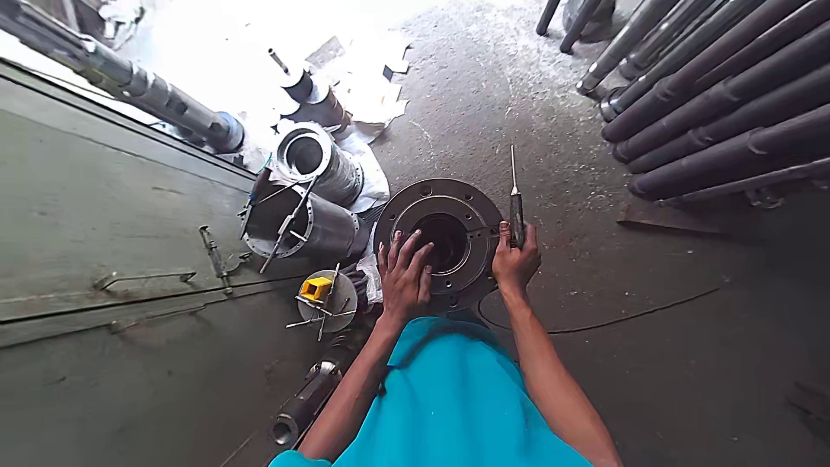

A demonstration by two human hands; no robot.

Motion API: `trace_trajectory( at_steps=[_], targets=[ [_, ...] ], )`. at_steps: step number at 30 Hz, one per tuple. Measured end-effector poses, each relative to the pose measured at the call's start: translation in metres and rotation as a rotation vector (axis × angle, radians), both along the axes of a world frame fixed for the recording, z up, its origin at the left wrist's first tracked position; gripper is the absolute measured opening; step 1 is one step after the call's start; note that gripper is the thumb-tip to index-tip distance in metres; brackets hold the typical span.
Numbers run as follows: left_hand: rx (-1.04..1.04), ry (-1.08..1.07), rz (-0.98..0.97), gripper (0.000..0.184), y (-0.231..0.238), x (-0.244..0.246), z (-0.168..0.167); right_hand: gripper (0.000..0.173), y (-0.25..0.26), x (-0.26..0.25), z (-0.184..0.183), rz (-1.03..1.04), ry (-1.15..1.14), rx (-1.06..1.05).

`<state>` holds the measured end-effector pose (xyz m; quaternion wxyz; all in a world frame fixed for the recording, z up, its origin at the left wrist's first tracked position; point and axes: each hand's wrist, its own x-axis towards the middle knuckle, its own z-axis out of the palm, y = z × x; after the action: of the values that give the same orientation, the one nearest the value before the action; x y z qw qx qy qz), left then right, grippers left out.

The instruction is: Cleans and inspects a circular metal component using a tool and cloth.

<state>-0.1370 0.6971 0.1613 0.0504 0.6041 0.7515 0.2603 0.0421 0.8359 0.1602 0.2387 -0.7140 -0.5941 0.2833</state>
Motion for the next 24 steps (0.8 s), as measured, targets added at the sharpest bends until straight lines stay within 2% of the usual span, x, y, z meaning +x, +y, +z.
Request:
trace_trajectory(
  at_steps=[3, 5, 7, 11, 13, 16, 19, 21, 23, 24],
  targets=[
    [0.038, -0.107, 0.078, 0.055, -0.012, 0.002, 0.018, 0.058, 0.004, 0.004, -0.001, 0.046, 0.039, -0.001],
    [0.129, -0.25, 0.18, 0.058, -0.025, 0.008, 0.036, 0.058, 0.009, 0.007, -0.004, 0.081, 0.055, 0.002],
    [0.261, -0.495, 0.293, 0.061, -0.039, 0.015, 0.05, 0.057, 0.013, 0.009, -0.008, 0.135, 0.088, 0.034],
    [0.549, -1.169, 0.507, 0.056, -0.055, 0.03, 0.07, 0.052, 0.018, 0.009, -0.006, 0.2, 0.108, 0.072],
    [0.651, -1.347, 0.593, 0.059, -0.056, 0.037, 0.079, 0.052, 0.021, 0.01, -0.009, 0.22, 0.105, 0.095],
    [0.657, -1.427, 0.708, 0.058, -0.061, 0.042, 0.085, 0.054, 0.023, 0.012, -0.01, 0.241, 0.085, 0.09],
    [0.658, -1.349, 0.874, 0.046, -0.065, 0.05, 0.079, 0.057, 0.023, 0.012, -0.005, 0.263, 0.046, 0.077],
    [0.679, -1.359, 0.929, 0.044, -0.069, 0.055, 0.071, 0.057, 0.025, 0.013, -0.005, 0.275, 0.029, 0.088],
    [0.741, -1.578, 0.907, 0.043, -0.078, 0.061, 0.067, 0.055, 0.025, 0.016, -0.005, 0.283, 0.03, 0.1],
    [0.79, -1.748, 0.829, 0.041, -0.084, 0.063, 0.068, 0.055, 0.025, 0.016, -0.003, 0.292, 0.033, 0.092]
  ],
)
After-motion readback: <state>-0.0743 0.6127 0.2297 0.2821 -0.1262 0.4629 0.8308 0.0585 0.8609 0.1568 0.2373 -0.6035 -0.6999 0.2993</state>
